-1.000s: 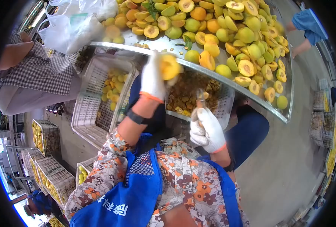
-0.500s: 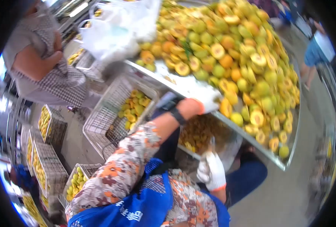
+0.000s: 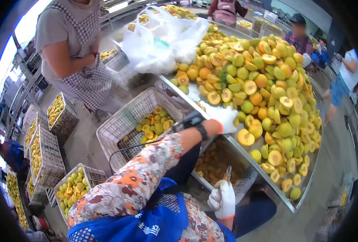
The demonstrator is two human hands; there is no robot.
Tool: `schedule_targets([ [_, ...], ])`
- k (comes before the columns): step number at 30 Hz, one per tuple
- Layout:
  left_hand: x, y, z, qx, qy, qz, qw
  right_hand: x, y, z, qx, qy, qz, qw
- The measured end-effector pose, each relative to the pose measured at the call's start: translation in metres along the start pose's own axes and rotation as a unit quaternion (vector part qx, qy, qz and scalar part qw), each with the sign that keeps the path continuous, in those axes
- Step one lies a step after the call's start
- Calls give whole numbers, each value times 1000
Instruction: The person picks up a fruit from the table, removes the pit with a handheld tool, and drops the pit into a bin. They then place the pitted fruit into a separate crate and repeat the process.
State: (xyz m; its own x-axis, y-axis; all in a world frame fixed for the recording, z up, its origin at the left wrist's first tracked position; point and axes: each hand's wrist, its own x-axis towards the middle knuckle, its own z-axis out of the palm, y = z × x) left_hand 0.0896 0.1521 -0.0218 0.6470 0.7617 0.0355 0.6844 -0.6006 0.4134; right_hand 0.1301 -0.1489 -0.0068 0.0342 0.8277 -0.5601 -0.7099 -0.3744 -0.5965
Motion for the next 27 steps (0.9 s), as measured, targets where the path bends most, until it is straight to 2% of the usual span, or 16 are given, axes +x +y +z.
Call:
schedule_targets([
  [2, -16, -17, 9, -108, 173, 112, 973, -1, 1, -7, 8, 0, -23, 1000],
  [3, -28, -15, -3, -301, 111, 61, 945, -1, 1, -5, 7, 27, -35, 999],
  [5, -53, -11, -22, -670, -54, -9, 741, -5, -10, 13, -11, 46, -62, 997],
  [7, -90, -3, -31, -787, -92, -9, 610, -7, -24, 28, -87, 42, -63, 993],
  [9, -117, 23, -50, -821, -52, -113, 557, -7, -33, 44, -159, 52, -88, 982],
  [10, -120, 4, -50, -837, -183, 4, 516, 0, -32, 45, -261, 53, -160, 951],
  [11, -128, 1, -39, -839, -187, -5, 511, 3, -27, 43, -359, 51, -227, 904],
  [12, -136, 10, -40, -822, -145, -86, 544, 1, -21, 44, -358, 55, -220, 906],
  [14, -141, 26, -40, -796, -61, -148, 583, 9, -24, 52, -535, 83, -444, 714],
  [15, -145, 22, -41, -771, -111, -126, 614, 13, -24, 47, -589, 57, -475, 652],
  [18, -146, 28, -35, -756, -80, -147, 633, 14, -19, 48, -606, 46, -430, 668],
  [20, -146, 24, -26, -747, -63, -153, 644, 7, -25, 62, -526, 88, -324, 782],
  [21, -147, 23, -25, -737, -47, -151, 658, 7, -23, 60, -527, 86, -320, 783],
  [23, -150, 25, -31, -700, -46, -159, 695, 12, -20, 54, -580, 72, -389, 712],
  [25, -149, 19, -24, -646, -24, -133, 752, 15, -18, 53, -579, 79, -368, 723],
  [27, -150, 19, -26, -637, -29, -135, 759, 15, -18, 54, -576, 84, -351, 733],
])
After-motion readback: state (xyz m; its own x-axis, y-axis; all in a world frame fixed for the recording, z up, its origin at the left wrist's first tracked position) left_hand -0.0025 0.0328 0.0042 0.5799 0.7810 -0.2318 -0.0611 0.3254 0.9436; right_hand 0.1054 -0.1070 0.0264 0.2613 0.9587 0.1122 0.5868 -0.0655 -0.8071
